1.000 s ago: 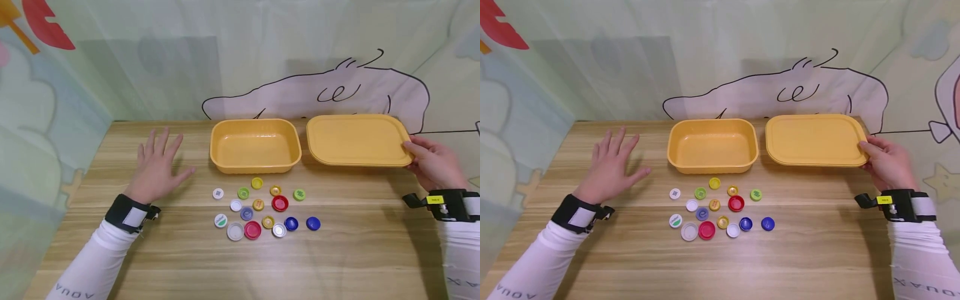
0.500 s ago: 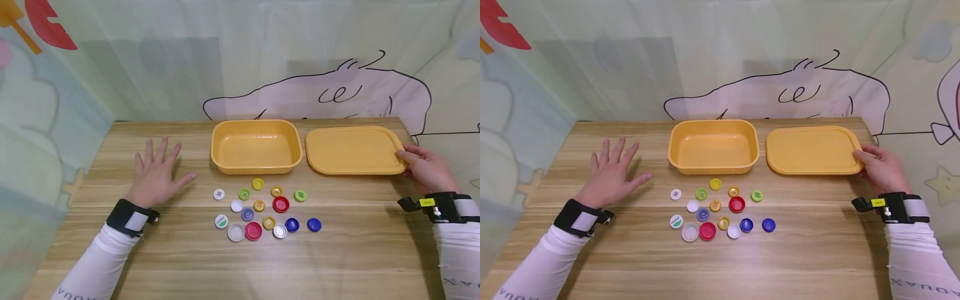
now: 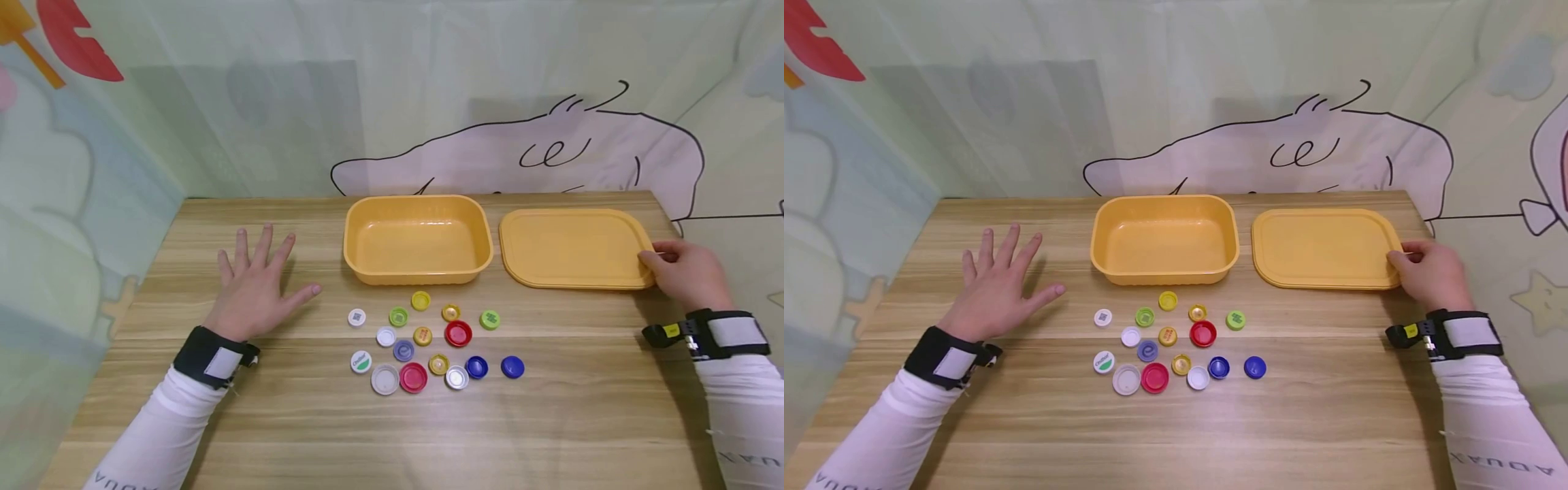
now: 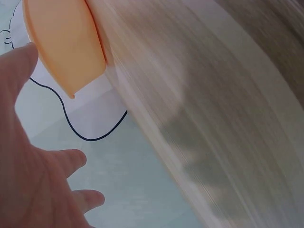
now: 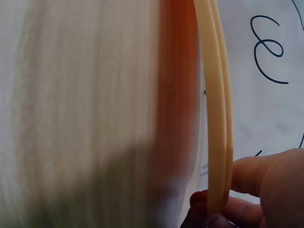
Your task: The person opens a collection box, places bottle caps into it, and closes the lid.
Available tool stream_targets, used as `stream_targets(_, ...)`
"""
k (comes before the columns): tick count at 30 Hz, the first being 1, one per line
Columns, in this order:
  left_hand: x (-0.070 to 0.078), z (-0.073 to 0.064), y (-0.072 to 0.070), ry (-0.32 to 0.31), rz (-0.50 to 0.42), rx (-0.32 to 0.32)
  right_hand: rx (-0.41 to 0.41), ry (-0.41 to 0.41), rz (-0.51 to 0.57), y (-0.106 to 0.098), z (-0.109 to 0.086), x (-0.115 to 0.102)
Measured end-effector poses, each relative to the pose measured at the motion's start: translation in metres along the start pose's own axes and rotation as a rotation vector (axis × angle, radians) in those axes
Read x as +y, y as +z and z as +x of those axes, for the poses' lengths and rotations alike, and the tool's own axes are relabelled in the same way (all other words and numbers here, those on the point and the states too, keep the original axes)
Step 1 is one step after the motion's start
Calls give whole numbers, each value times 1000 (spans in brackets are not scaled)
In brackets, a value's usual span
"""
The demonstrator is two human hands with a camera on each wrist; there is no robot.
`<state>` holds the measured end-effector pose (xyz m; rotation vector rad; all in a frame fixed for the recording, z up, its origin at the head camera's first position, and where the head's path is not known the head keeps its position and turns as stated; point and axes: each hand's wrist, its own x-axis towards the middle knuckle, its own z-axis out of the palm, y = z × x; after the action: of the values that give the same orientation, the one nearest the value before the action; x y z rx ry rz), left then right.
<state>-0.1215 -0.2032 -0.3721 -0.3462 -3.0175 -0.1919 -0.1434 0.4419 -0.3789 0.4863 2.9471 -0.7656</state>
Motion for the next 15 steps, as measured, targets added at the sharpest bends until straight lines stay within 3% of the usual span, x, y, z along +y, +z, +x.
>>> stream_targets(8,0,-1,0,-2,6,-2,5,-76,-80,4,1,0)
stream_targets(15,1,-2,0,-7,7,-5,-5,-78,-93,6,4,3)
